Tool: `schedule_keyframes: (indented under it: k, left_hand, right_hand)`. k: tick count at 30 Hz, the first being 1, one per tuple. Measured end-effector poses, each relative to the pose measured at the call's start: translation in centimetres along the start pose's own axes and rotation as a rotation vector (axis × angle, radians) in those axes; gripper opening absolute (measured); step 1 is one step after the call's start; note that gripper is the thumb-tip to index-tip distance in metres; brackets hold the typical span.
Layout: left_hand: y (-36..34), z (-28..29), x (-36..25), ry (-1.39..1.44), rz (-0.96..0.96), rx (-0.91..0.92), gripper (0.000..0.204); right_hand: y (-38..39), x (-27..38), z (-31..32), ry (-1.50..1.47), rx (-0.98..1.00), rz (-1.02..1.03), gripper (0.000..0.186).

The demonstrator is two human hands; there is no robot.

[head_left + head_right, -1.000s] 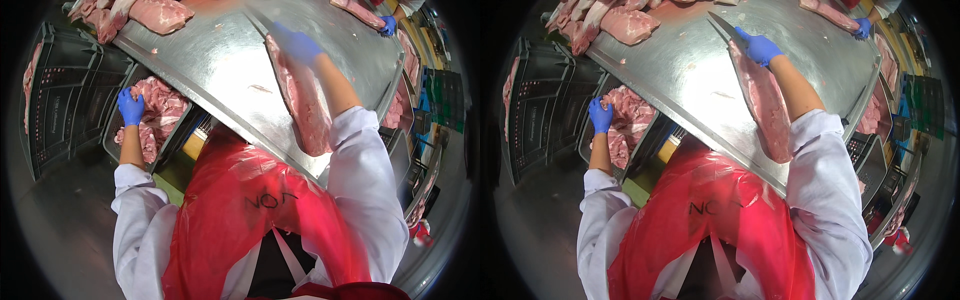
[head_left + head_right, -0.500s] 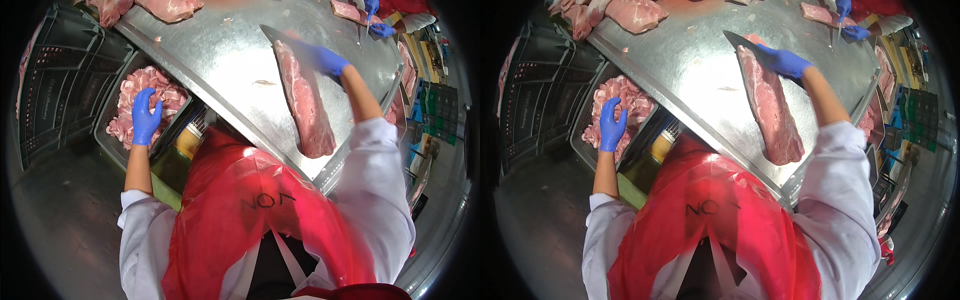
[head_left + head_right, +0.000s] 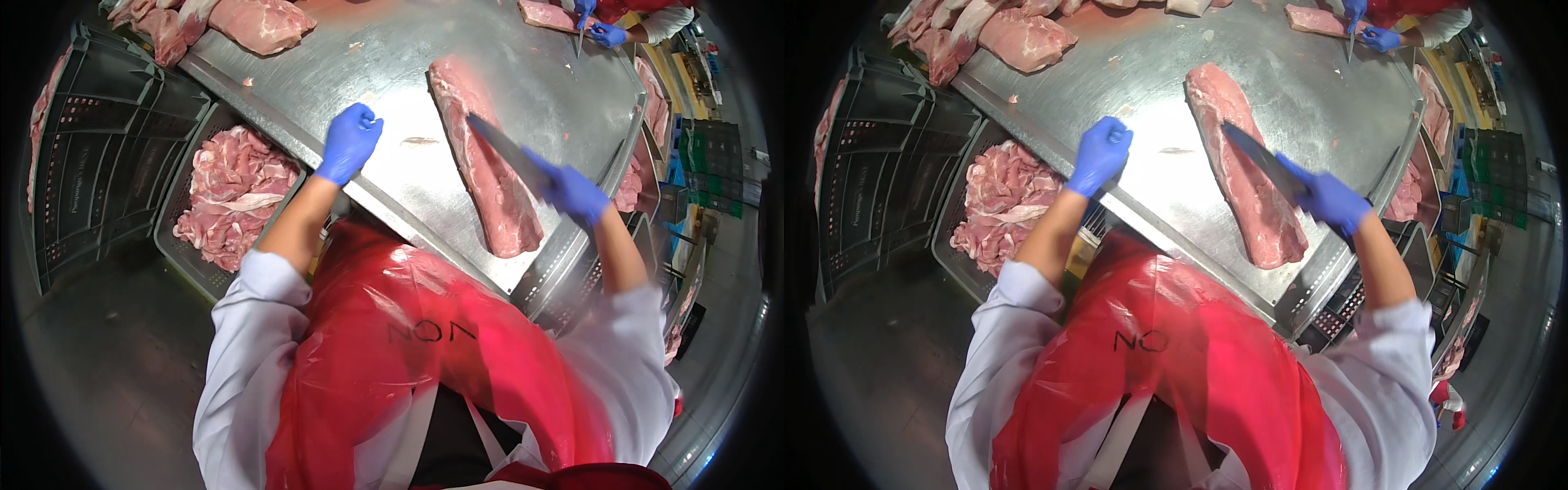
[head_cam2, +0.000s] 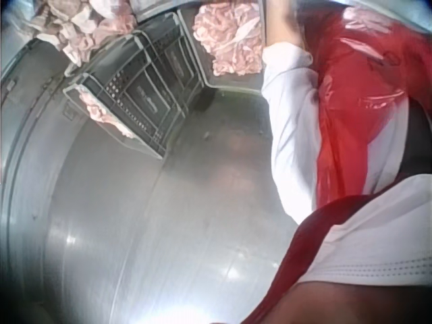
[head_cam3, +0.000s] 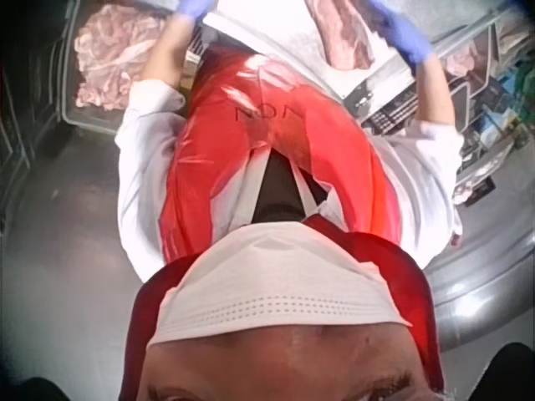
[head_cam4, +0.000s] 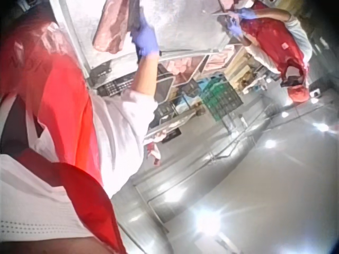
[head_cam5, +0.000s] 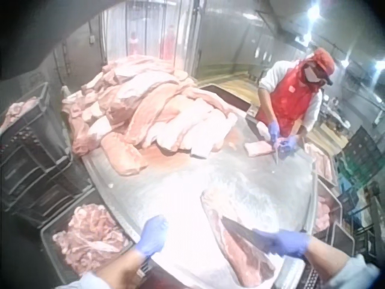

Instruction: The person trims fat and connective tissue from large pork loins using a boning knife on a stainless steel table. They repeatedly reposition the meat, slice off fat layers, and place trimmed pieces into a nearby bin. The process continues with multiple cuts and adjustments to the meat.

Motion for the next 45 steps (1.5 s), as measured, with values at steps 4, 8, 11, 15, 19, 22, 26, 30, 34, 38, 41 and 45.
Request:
schedule_keyframes:
  k: [4,8,11,15,19,22,26,30,34,38,41,45]
  left_hand:
    - [-5.3,-9.4,-5.6,0.110,0.318,0.215,0.033]
    - [-9.0,-14.6,-4.3,0.215,0.505,0.069,0.028]
    - [-8.4,-12.8,-2.0,0.371,0.493,0.224,0.021]
    - [-8.4,-12.5,-0.8,0.551,0.491,0.267,0.025]
    - [-9.0,-12.2,-0.1,0.510,0.450,0.297,0.022]
    - [-9.1,-12.2,1.1,0.492,0.410,0.299,0.018]
    - [-8.9,-12.7,0.3,0.550,0.374,0.347,0.021]
    - [-9.5,-12.1,0.1,0.460,0.349,0.355,0.021]
    - [-9.1,-10.9,0.1,0.457,0.357,0.273,0.023]
    - [-8.4,-11.2,0.2,0.403,0.314,0.312,0.023]
    - [-8.3,-10.3,-1.1,0.400,0.265,0.325,0.022]
    - [-8.9,-10.4,1.7,0.323,0.246,0.257,0.025]
  right_hand:
    - [6.0,0.5,0.4,-0.185,-0.153,-0.014,0.084]
    - [0.0,1.1,-0.5,-0.277,-0.504,0.041,0.079]
    - [-6.8,0.8,-2.1,-0.216,-0.603,0.121,0.078]
    - [-16.3,4.8,-1.4,0.084,-0.594,0.230,0.077]
    - [-18.6,5.9,-0.8,0.136,-0.415,0.137,0.076]
    - [-14.6,3.4,-1.5,0.291,-0.302,0.149,0.074]
    - [-15.7,4.9,-2.3,0.234,-0.322,0.087,0.074]
    - [-20.0,6.9,-1.5,0.239,-0.383,0.162,0.071]
    - [-12.5,5.2,-1.5,0.298,-0.181,0.074,0.066]
    - [-13.9,6.3,-2.4,0.233,-0.334,0.158,0.081]
    - [-18.6,6.6,-3.1,0.181,-0.333,0.107,0.082]
    - [-13.4,5.4,-3.1,0.301,-0.232,0.078,0.072]
Point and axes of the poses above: each hand's wrist, its own y-axis away from the middle knuckle, its own z-axis out of the back of the hand, x = y × z, the point moved 1 cm from there along -y, towards the middle knuckle
